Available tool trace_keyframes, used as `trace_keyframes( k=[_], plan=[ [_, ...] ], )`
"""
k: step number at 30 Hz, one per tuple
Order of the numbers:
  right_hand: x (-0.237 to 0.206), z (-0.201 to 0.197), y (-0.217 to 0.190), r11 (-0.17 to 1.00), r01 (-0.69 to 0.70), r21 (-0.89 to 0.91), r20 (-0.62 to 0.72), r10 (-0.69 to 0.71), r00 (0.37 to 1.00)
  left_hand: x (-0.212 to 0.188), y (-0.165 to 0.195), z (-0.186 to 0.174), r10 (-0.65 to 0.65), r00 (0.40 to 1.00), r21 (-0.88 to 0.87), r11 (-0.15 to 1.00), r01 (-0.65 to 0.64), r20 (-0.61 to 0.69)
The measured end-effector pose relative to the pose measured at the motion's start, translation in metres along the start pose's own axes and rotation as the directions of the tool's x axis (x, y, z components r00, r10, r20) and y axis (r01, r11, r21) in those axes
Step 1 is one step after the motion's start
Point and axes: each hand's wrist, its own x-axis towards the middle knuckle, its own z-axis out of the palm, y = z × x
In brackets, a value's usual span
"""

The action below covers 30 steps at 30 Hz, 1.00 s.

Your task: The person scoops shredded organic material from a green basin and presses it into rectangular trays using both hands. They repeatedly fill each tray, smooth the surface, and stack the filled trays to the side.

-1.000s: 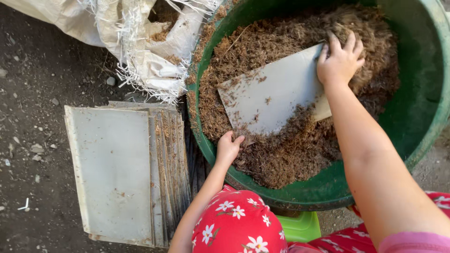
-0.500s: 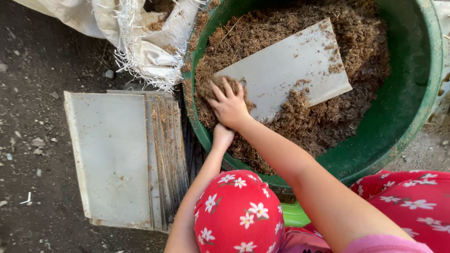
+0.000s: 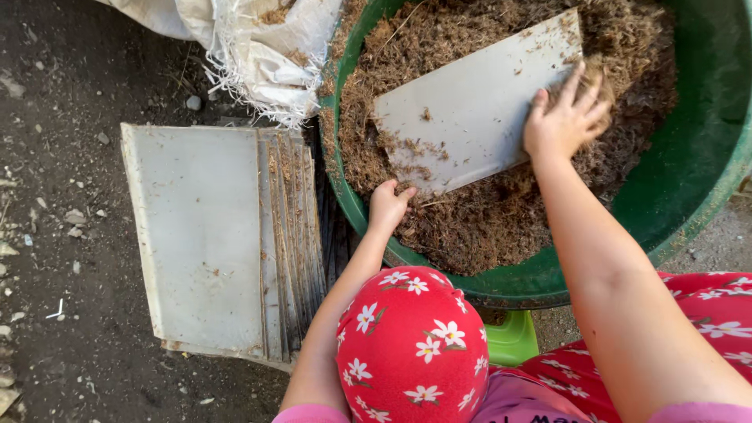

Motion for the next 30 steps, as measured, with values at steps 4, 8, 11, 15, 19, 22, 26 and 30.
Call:
trace_keyframes(
  k=[4,8,11,15,19,22,26,30],
  plan=[
    [-0.022,0.017,-0.080,0.927,0.374,-0.011,0.097,-0.372,0.923,0.000,0.005,0.000,0.020,1.000,-0.005,1.000,-0.020,-0.017],
    [-0.088,0.063,-0.119,0.457,0.885,-0.090,0.091,-0.881,0.464,0.010,-0.012,0.001,-0.063,0.998,0.159,0.985,0.065,-0.022],
    [-0.111,0.074,-0.089,0.305,0.952,-0.020,-0.006,-0.952,0.305,0.012,-0.018,-0.003,0.189,0.982,-0.074,0.979,-0.188,-0.001],
    [-0.112,0.051,0.003,0.357,0.927,-0.117,0.124,-0.921,0.370,0.007,-0.005,-0.012,0.020,0.986,-0.140,0.990,0.003,0.166],
    [-0.088,0.028,0.079,0.592,0.738,-0.324,0.106,-0.753,0.650,-0.018,0.038,-0.041,-0.064,0.981,-0.027,0.997,0.071,0.182],
    [-0.072,0.023,0.100,0.914,0.389,-0.111,-0.016,-0.393,0.919,-0.031,0.066,-0.067,0.005,0.998,0.141,0.990,-0.014,0.060],
    [-0.077,0.022,0.102,0.997,-0.071,0.011,0.155,0.069,0.986,-0.006,0.092,-0.091,0.226,0.974,-0.117,0.968,-0.224,-0.001],
    [-0.099,0.031,0.101,0.989,-0.060,-0.137,0.399,0.110,0.910,0.037,0.112,-0.081,0.091,0.995,-0.056,0.994,-0.089,0.049]
  ],
)
